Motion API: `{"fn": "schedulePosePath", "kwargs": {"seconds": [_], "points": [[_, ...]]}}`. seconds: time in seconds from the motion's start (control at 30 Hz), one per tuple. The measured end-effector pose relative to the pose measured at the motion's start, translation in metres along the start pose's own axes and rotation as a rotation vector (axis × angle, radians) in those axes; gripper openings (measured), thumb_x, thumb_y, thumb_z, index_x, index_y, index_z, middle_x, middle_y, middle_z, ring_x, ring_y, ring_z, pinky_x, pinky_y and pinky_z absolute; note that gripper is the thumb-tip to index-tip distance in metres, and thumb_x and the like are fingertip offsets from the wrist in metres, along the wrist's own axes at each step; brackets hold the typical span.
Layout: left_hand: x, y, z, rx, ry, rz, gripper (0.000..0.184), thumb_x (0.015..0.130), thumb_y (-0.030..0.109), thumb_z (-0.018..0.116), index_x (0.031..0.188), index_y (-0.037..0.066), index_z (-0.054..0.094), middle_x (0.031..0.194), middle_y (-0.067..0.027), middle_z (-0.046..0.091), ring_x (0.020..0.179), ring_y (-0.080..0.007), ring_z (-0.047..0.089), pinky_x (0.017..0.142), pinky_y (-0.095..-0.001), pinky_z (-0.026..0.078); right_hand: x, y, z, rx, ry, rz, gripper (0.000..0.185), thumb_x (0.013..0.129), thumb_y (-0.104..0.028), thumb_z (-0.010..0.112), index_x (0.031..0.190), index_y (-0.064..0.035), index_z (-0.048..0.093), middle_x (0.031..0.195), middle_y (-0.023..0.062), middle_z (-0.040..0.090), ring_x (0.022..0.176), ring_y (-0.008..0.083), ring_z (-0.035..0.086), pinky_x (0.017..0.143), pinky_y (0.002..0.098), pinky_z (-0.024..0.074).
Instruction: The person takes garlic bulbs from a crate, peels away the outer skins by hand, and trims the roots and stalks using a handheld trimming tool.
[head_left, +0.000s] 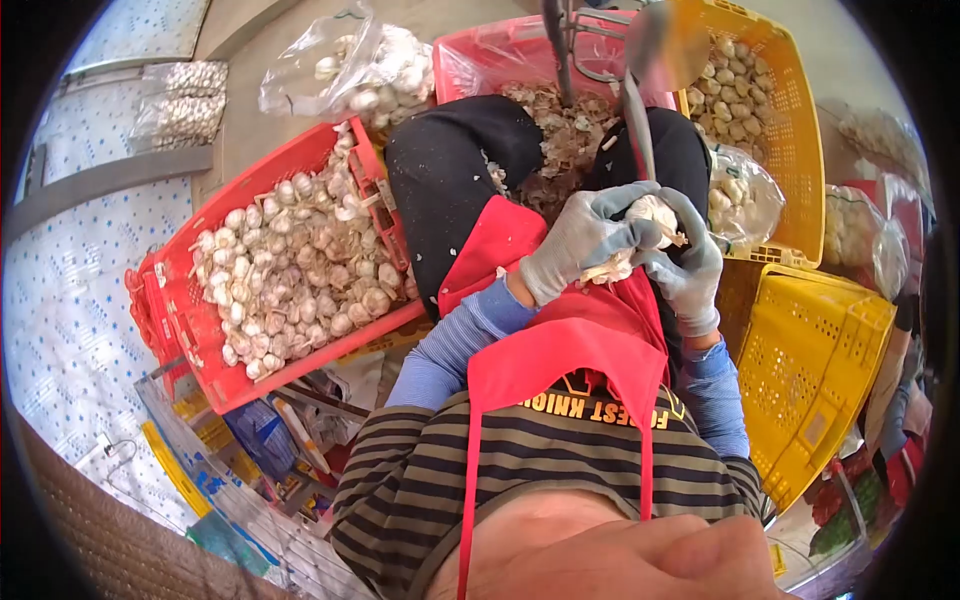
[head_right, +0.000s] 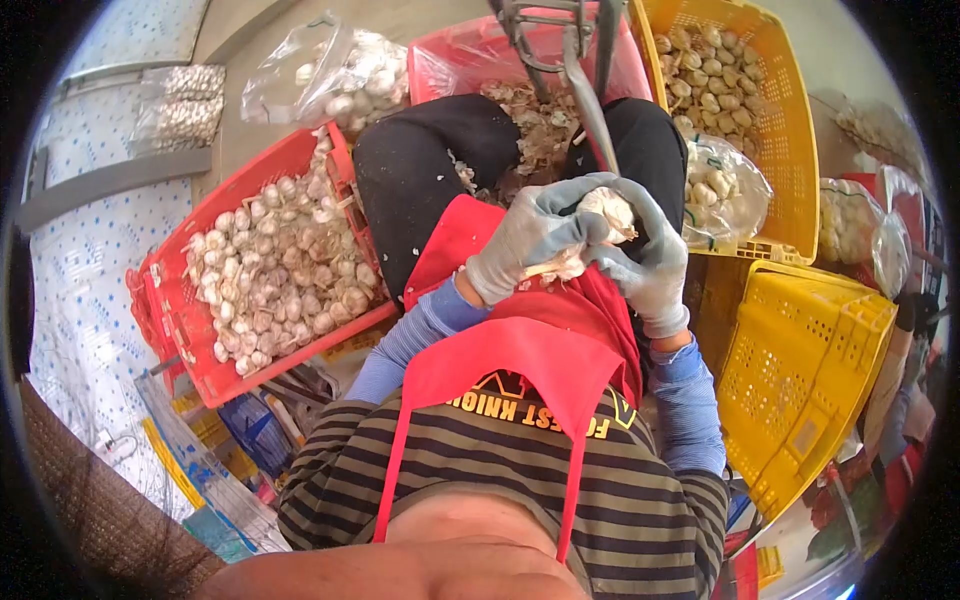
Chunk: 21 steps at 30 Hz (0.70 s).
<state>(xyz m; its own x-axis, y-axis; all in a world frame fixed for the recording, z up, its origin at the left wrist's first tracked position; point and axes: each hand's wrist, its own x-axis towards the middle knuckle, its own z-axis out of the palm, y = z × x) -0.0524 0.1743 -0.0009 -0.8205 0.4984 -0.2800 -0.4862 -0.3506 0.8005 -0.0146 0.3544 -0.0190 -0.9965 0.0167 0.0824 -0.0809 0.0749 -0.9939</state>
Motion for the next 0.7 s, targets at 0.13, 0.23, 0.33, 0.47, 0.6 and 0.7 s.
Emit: {"fn": "schedulePosePath", "kwargs": {"seconds": [0.13, 0.23, 0.33, 0.47, 0.6, 0.7], "points": [[0.009, -0.014, -0.032, -0.341, -0.033, -0.032, 0.047, 0.097, 0.019, 0.068, 0.136, -0.003, 0.056, 0.088, -0.0088, 0.07, 0.068, -0.0112, 0.065, 0.054, -0.0245, 0.054, 0.023, 0.021, -0.043, -0.061, 0.365, 0.073, 0.05, 0.086, -0.005, 0.075, 0.132, 0.0053, 0.058, 0.115, 0.0098, 0.067, 0.1, 0.0164, 0.064, 0.091, 0.0305, 0.0523], [-0.007, 0.012, -0.045, 0.107, 0.208, -0.02, 0.045, 0.1, 0.031, 0.055, 0.133, 0.0, 0.057, 0.099, -0.0128, 0.07, 0.079, -0.0221, 0.072, 0.057, -0.0295, 0.058, 0.048, 0.08, -0.126, -0.759, 0.109, 0.459, 0.053, 0.087, -0.028, 0.077, 0.13, -0.0001, 0.062, 0.098, 0.0159, 0.074, 0.092, 0.0229, 0.071, 0.081, 0.0357, 0.0554], [-0.009, 0.011, -0.06, -0.308, 0.294, -0.126, 0.052, 0.101, 0.042, 0.054, 0.133, 0.002, 0.058, 0.107, -0.0131, 0.07, 0.087, -0.0253, 0.071, 0.063, -0.0339, 0.059, 0.086, 0.14, -0.143, -1.281, -0.153, 0.592, 0.051, 0.086, -0.033, 0.07, 0.128, -0.0037, 0.066, 0.111, 0.0238, 0.071, 0.103, 0.0384, 0.07, 0.09, 0.0443, 0.054], [-0.013, 0.007, -0.062, -0.388, 0.231, -0.036, 0.057, 0.102, 0.042, 0.055, 0.141, 0.001, 0.052, 0.129, -0.0151, 0.063, 0.113, -0.029, 0.066, 0.086, -0.0381, 0.059, 0.103, 0.255, -0.156, -1.262, -0.145, 0.701, 0.038, 0.09, -0.028, 0.058, 0.116, -0.0052, 0.073, 0.118, 0.0258, 0.069, 0.112, 0.0419, 0.066, 0.095, 0.0467, 0.0521], [-0.016, 0.013, -0.056, -0.36, 0.164, 0.079, 0.06, 0.101, 0.034, 0.06, 0.149, 0.002, 0.044, 0.141, -0.0166, 0.056, 0.128, -0.0314, 0.059, 0.1, -0.039, 0.055, 0.115, 0.26, -0.164, -1.312, -0.189, 0.765, 0.037, 0.093, -0.025, 0.05, 0.11, -0.0047, 0.075, 0.117, 0.0252, 0.069, 0.114, 0.0397, 0.066, 0.094, 0.0454, 0.0531], [-0.011, 0.011, -0.061, -0.361, 0.161, 0.08, 0.065, 0.098, 0.028, 0.067, 0.151, 0.002, 0.04, 0.142, -0.016, 0.056, 0.128, -0.031, 0.059, 0.101, -0.0385, 0.054, 0.112, 0.241, -0.185, -1.272, -0.231, 0.764, 0.042, 0.096, -0.041, 0.056, 0.114, -0.0086, 0.074, 0.115, 0.0246, 0.07, 0.108, 0.0404, 0.068, 0.093, 0.0468, 0.0525]]}}
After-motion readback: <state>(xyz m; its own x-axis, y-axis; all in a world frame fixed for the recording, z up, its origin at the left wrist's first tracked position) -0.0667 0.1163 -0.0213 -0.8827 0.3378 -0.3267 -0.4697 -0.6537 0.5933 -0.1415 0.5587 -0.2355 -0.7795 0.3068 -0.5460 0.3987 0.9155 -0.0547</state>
